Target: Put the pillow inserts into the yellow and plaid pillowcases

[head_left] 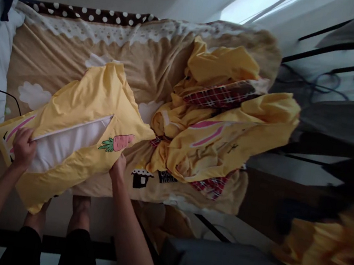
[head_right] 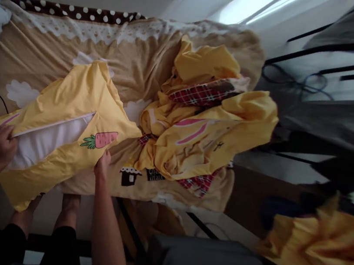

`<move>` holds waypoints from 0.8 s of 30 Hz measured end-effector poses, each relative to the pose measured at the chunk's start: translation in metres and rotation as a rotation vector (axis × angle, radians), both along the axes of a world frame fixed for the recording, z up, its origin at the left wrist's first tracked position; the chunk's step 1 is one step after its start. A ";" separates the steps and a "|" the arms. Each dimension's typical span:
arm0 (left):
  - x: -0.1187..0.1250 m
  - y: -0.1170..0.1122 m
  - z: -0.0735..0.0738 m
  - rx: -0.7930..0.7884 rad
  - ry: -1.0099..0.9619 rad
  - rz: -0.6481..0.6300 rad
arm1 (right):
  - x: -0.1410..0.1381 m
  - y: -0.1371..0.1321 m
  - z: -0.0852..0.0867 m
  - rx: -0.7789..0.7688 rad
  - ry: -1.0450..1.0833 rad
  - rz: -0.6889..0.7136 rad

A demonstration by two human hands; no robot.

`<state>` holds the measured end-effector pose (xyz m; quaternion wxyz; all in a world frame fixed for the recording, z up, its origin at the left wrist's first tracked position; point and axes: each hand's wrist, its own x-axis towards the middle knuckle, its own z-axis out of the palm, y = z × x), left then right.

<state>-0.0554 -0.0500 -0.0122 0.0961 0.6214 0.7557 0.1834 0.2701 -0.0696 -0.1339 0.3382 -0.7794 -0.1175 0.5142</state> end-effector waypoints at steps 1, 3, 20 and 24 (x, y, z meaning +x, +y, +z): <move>0.000 0.005 0.009 0.027 -0.031 0.044 | -0.008 -0.008 0.003 0.008 -0.015 -0.012; -0.001 0.015 0.030 0.069 -0.076 0.086 | -0.020 -0.028 0.016 0.012 -0.044 -0.008; 0.062 -0.047 0.031 0.174 0.177 0.129 | -0.051 0.018 0.116 0.606 -0.860 1.096; 0.090 -0.055 0.033 0.095 -0.051 -0.146 | -0.060 0.069 0.108 0.608 -0.977 1.184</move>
